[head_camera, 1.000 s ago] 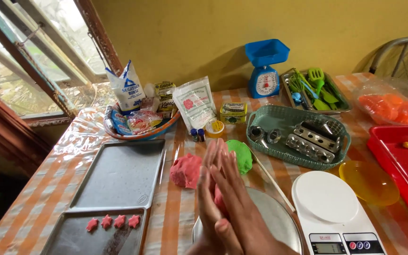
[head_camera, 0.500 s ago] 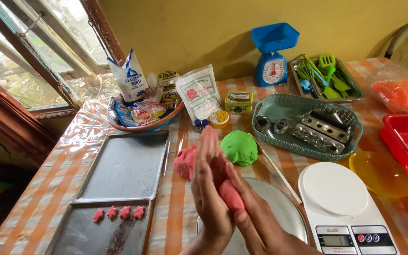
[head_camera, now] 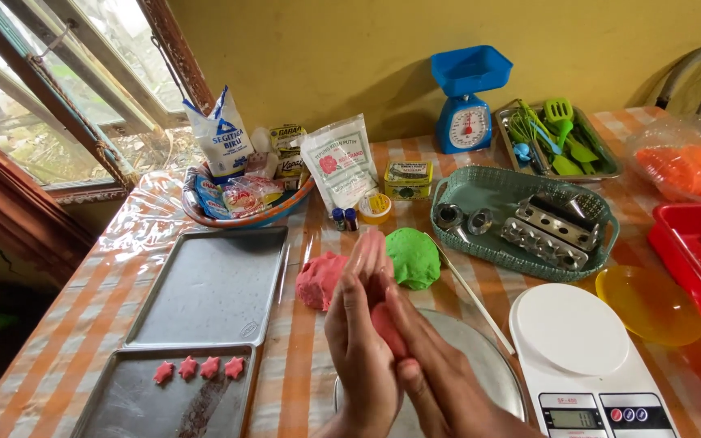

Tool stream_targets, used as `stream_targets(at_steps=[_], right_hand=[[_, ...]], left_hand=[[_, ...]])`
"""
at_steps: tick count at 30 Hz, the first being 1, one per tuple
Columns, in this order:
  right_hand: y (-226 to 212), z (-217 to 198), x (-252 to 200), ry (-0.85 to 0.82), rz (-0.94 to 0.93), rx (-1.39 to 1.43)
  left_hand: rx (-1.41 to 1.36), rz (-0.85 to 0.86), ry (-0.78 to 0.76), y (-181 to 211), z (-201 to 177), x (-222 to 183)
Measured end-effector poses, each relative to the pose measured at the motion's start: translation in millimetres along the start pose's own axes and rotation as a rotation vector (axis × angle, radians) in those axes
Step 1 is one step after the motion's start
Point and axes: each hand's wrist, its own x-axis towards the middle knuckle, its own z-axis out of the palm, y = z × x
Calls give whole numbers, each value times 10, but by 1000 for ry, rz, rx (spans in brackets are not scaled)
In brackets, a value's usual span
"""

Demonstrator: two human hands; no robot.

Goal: Using a star-shaped cookie cutter to create shapes from pink dough and placing them on a baking tray in organized rows.

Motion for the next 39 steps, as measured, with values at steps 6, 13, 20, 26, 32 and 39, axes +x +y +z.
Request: stream_targets(at_steps=[6, 13, 20, 26, 32, 39], right_hand=[[235, -216, 159, -52, 144, -98], [231, 45, -86, 3, 38, -182], [393, -310, -72, 232, -73, -744], [10, -325, 33, 40, 390, -404], [-254, -482, 184, 229, 110, -455], [-2, -80, 60, 196, -109, -308]], left_hand=[[54, -164, 22, -300, 71, -239], [-126, -184, 123, -303, -164, 172], [-110, -277, -82, -91, 63, -106], [-56, -104, -15, -287, 36, -183], [-146, -114, 52, -114, -119, 127], [-267, -174, -173, -102, -30, -29]])
